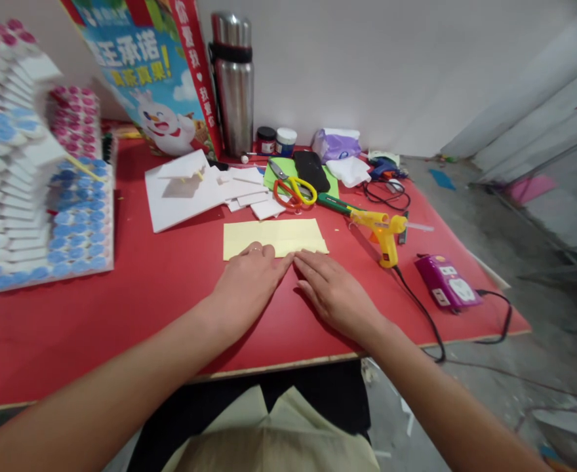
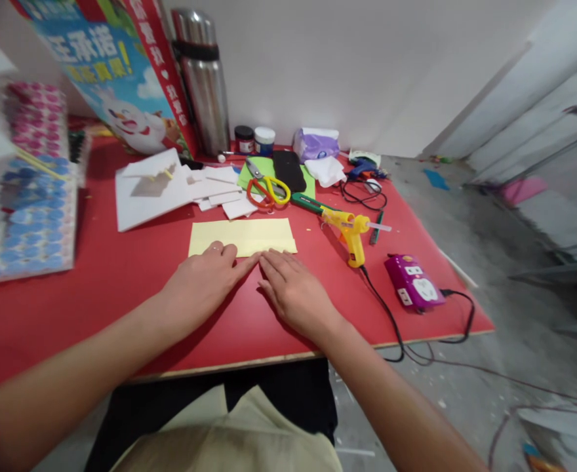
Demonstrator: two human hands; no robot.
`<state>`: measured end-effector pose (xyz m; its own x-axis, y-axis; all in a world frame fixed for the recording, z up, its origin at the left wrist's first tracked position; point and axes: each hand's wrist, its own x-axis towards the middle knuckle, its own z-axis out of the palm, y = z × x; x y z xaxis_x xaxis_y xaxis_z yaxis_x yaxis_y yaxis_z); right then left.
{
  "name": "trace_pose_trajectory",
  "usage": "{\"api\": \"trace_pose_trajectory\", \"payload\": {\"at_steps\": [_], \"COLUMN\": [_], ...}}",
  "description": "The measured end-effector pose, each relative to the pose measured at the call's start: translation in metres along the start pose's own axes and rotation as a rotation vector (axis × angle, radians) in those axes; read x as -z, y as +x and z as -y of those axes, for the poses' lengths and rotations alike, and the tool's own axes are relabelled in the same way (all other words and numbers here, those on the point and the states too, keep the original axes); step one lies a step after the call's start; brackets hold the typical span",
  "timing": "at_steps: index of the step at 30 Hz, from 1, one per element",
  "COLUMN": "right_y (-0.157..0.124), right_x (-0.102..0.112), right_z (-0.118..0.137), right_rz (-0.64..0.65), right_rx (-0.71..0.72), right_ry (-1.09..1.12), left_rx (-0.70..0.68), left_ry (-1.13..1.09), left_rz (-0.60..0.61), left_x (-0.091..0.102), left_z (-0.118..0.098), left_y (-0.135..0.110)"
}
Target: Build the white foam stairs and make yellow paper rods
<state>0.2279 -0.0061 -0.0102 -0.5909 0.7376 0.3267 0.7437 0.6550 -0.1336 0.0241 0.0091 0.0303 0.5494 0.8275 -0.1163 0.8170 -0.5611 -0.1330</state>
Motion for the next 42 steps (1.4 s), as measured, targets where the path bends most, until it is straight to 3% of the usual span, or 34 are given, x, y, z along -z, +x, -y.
{"api": "trace_pose_trajectory", "payload": {"at_steps": [10, 17, 23, 31, 36, 42], "right_y": [0.006, 0.018, 0.025, 0.042, 0.049, 0.051], "right_x": [0.009, 0.012, 0.013, 0.016, 0.015, 0.014], "right_z": [0.000, -0.007, -0.012, -0.026, -0.028, -0.027], "right_rz": [0.068, 0.136, 0.216, 0.262, 0.279, 0.305], "right_rx": [-0.107, -0.009, 0.017, 0.161, 0.167, 0.141], "right_ry": [-0.041, -0.145, -0.211, -0.245, -0.283, -0.313], "left_rx": [-0.012, -0.075, -0.060, -0.104, -0.137, -0.073], "left_ry": [0.059, 0.086, 0.104, 0.122, 0.138, 0.104], "left_rz": [-0.058, -0.008, -0.130, -0.133, -0.108, -0.114], "left_x": [-0.007, -0.011, -0.021, -0.009, -0.007, -0.007], "left_z": [0.008, 0.026, 0.035, 0.038, 0.035, 0.036], "left_y": [-0.004, -0.015, -0.022, -0.010, -0.006, -0.005]}}
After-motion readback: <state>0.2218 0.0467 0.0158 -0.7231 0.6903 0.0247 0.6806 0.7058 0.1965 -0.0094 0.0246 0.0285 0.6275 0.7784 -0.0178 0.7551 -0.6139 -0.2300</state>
